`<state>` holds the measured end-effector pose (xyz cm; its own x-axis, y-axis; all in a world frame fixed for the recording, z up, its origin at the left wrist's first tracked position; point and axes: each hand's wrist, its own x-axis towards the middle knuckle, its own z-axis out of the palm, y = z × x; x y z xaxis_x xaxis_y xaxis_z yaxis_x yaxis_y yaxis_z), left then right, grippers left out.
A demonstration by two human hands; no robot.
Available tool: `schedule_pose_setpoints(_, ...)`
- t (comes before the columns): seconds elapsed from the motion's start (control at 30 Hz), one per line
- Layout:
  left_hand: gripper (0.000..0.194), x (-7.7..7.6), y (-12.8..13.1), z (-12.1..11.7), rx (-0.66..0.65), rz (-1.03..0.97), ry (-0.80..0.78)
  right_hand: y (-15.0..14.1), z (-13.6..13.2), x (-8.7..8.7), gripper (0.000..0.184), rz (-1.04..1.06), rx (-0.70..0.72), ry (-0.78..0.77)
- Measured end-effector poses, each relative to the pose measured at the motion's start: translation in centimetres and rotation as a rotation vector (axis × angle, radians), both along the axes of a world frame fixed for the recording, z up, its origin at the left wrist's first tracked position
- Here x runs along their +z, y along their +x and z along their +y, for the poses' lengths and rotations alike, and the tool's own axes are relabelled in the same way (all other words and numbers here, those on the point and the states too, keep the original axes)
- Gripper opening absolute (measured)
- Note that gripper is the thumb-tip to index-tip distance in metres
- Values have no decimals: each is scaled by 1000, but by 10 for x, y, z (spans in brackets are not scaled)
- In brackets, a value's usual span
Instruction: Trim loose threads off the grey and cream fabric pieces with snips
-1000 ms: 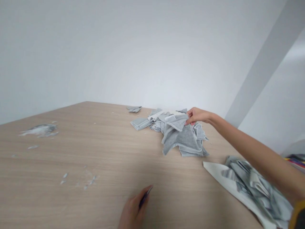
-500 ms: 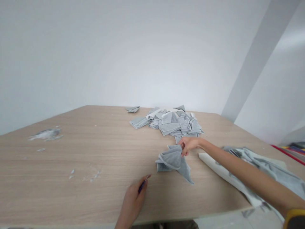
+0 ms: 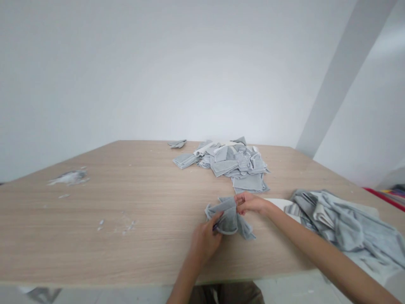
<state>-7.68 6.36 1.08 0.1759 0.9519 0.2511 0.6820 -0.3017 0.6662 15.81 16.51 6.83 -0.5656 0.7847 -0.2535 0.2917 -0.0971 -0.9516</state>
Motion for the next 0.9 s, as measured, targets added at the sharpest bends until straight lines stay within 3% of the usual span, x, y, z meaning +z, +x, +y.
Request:
schedule_pose_setpoints(0.17, 50, -6, 10, 12, -86, -27, 25, 4, -11, -10, 38, 55, -38, 1)
schedule_pose_setpoints(0.43, 52, -16, 3, 3, -116, -29, 24, -14, 4, -27, 44, 129, -333, 193)
schedule_pose_setpoints(0.53, 52, -17, -8, 4, -12, -75, 46, -6, 9, -17, 38, 229, -478, 255)
schedule_pose_setpoints(0.67, 38, -10, -31, 17, 192, -170, 93, 18, 5, 14, 36, 424, -640, 318)
schedule_pose_setpoints(0.8, 28, 14, -56, 48, 333, -203, 67, 34, -13, 45, 39, 602, -658, 293)
schedule_pose_setpoints(0.9, 30, 39, -70, 83, 406, -155, 2, 36, -35, 52, 41, 666, -626, 224)
